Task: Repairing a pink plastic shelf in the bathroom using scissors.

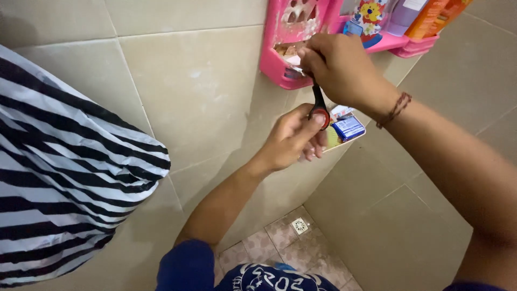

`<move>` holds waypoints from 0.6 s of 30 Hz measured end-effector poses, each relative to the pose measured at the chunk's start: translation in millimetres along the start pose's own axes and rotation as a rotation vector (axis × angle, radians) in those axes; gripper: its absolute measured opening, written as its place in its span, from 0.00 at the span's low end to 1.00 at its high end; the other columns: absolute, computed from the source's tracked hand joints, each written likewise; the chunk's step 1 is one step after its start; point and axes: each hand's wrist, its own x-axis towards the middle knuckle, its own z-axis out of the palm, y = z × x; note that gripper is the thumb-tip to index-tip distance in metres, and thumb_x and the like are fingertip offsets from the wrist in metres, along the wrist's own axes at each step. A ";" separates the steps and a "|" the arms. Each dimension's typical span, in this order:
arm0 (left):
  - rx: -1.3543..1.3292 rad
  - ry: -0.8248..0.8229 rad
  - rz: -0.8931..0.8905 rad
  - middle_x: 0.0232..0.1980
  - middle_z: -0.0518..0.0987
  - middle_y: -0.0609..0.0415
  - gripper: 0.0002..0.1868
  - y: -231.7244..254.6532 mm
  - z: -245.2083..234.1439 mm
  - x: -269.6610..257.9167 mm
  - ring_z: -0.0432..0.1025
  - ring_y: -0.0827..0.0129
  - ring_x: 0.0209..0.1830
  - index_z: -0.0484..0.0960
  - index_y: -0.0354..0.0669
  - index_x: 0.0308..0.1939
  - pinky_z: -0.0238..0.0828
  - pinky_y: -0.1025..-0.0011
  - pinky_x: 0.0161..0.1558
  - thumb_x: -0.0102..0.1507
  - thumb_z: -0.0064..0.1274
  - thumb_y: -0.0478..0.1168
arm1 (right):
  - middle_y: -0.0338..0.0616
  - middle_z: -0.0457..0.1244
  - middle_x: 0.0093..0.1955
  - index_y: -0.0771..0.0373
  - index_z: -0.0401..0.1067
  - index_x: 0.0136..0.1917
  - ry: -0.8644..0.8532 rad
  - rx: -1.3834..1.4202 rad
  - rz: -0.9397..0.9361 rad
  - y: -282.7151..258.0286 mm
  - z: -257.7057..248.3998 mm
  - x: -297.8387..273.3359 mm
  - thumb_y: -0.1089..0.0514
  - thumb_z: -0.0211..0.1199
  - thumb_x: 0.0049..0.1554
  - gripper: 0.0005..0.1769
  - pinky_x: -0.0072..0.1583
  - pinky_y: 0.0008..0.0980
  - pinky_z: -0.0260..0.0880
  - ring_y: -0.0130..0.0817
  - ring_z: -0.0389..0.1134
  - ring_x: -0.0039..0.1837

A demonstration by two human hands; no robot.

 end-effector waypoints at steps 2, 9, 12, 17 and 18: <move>-0.203 -0.128 -0.110 0.34 0.78 0.55 0.15 -7.5 9.4 4.1 0.75 0.75 0.28 0.72 0.36 0.53 0.71 0.77 0.27 0.74 0.42 0.46 | 0.54 0.66 0.37 0.67 0.74 0.45 0.019 0.049 0.050 -11.6 -2.2 -12.7 0.54 0.58 0.64 0.14 0.45 0.50 0.68 0.54 0.69 0.39; -0.099 0.080 0.141 0.30 0.77 0.55 0.10 -0.4 43.6 10.5 0.69 0.78 0.24 0.71 0.36 0.51 0.64 0.76 0.26 0.76 0.40 0.40 | 0.47 0.66 0.47 0.66 0.74 0.59 0.126 -0.372 -0.232 -26.1 -11.8 -45.7 0.55 0.64 0.60 0.17 0.62 0.51 0.54 0.47 0.66 0.52; 0.105 0.133 0.266 0.32 0.77 0.54 0.10 -13.0 51.6 15.7 0.71 0.77 0.27 0.70 0.33 0.55 0.67 0.76 0.29 0.72 0.45 0.34 | 0.42 0.67 0.47 0.62 0.75 0.57 0.045 -0.493 -0.220 -22.3 -13.2 -42.3 0.59 0.62 0.60 0.12 0.67 0.55 0.51 0.43 0.66 0.55; -0.211 0.064 0.294 0.46 0.77 0.51 0.20 -25.9 54.5 22.8 0.74 0.73 0.41 0.64 0.30 0.67 0.76 0.74 0.43 0.72 0.45 0.32 | 0.43 0.66 0.53 0.60 0.74 0.58 -0.092 -0.531 -0.254 -27.9 -19.7 -35.9 0.60 0.63 0.56 0.16 0.63 0.64 0.56 0.45 0.64 0.62; -0.183 0.094 0.393 0.53 0.74 0.50 0.23 -27.4 54.5 23.6 0.73 0.73 0.49 0.61 0.31 0.70 0.75 0.74 0.50 0.72 0.47 0.32 | 0.49 0.63 0.60 0.59 0.74 0.61 -0.068 -0.534 -0.280 -35.0 -22.5 -35.2 0.58 0.64 0.52 0.22 0.60 0.67 0.59 0.51 0.60 0.67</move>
